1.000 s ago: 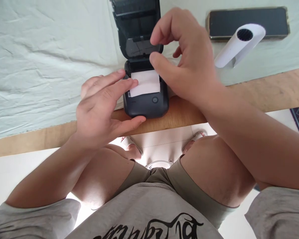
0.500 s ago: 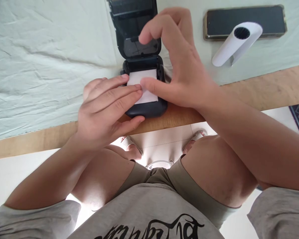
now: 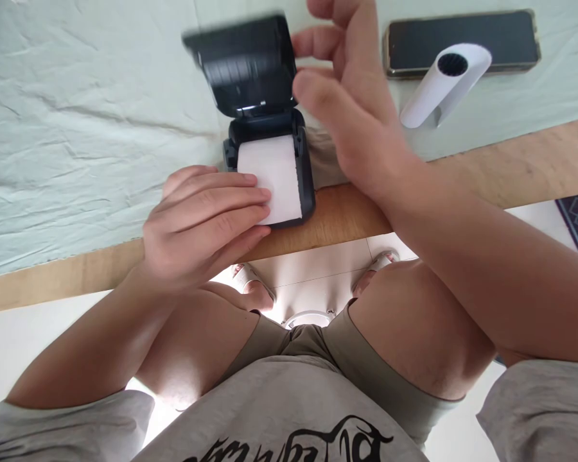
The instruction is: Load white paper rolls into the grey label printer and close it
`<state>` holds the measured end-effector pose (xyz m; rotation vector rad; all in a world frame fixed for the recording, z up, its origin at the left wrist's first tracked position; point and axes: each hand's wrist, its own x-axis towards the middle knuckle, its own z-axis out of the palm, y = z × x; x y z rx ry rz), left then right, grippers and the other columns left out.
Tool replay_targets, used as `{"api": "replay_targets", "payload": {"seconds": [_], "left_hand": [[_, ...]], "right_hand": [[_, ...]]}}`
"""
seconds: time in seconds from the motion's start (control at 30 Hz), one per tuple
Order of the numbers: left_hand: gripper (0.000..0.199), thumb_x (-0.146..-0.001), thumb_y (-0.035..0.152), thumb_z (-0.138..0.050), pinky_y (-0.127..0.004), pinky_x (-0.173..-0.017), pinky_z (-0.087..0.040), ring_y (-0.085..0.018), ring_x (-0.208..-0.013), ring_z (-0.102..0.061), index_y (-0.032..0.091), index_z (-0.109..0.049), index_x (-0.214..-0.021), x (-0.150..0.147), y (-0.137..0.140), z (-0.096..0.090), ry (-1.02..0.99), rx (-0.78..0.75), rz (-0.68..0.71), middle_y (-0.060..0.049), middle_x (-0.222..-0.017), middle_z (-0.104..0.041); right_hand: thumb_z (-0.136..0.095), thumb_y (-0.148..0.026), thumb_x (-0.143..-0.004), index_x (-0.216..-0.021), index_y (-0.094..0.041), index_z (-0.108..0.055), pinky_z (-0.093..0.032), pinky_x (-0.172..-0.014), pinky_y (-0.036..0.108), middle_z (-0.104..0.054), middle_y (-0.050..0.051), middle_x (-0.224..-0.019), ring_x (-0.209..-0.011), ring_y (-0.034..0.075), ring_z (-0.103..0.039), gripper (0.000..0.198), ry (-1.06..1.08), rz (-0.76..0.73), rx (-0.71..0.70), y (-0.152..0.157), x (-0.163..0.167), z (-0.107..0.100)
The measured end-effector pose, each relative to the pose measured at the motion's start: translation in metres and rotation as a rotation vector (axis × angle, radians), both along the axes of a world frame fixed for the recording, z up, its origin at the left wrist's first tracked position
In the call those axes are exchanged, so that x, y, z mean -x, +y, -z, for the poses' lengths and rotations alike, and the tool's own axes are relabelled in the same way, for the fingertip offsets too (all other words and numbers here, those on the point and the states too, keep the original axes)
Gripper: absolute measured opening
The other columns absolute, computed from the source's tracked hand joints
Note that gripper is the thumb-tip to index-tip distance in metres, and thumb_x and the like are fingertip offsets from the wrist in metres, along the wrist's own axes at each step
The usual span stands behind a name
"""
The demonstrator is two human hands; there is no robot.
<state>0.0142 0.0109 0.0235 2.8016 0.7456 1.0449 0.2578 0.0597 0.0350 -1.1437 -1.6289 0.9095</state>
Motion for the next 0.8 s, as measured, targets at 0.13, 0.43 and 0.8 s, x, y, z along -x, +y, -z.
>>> {"api": "replay_targets", "payload": {"seconds": [0.13,0.43,0.8], "left_hand": [[0.017,-0.106,0.023,-0.069,-0.044,-0.104,-0.064,-0.023,-0.12,-0.083,0.034,-0.078,-0.117,0.0,0.001,0.001,-0.045,-0.021,0.026,0.004,-0.125,-0.087],[0.064,-0.102,0.041,-0.07,-0.055,-0.129,-0.05,-0.038,-0.152,-0.062,0.022,-0.055,-0.162,0.006,0.007,0.006,-0.021,0.043,-0.091,-0.013,-0.163,-0.065],[0.064,-0.097,0.048,-0.069,-0.059,-0.132,-0.04,-0.042,-0.156,-0.056,0.021,-0.059,-0.155,0.002,0.004,0.011,-0.019,0.1,-0.2,-0.011,-0.161,-0.066]], "right_hand": [[-0.045,-0.052,-0.097,-0.143,-0.016,-0.049,-0.051,-0.103,0.024,-0.058,0.008,-0.136,-0.116,0.006,-0.058,0.059,-0.065,-0.009,-0.007,-0.002,-0.002,0.003],[-0.062,-0.049,-0.091,-0.14,-0.026,-0.061,-0.047,-0.089,0.022,-0.062,0.003,-0.128,-0.094,0.004,-0.048,0.054,-0.286,-0.2,0.14,-0.001,-0.004,-0.008],[-0.071,-0.041,-0.087,-0.14,-0.026,-0.059,-0.041,-0.065,0.017,-0.061,0.004,-0.108,-0.083,0.003,-0.051,0.057,-0.359,-0.195,0.303,0.012,-0.006,-0.018]]}}
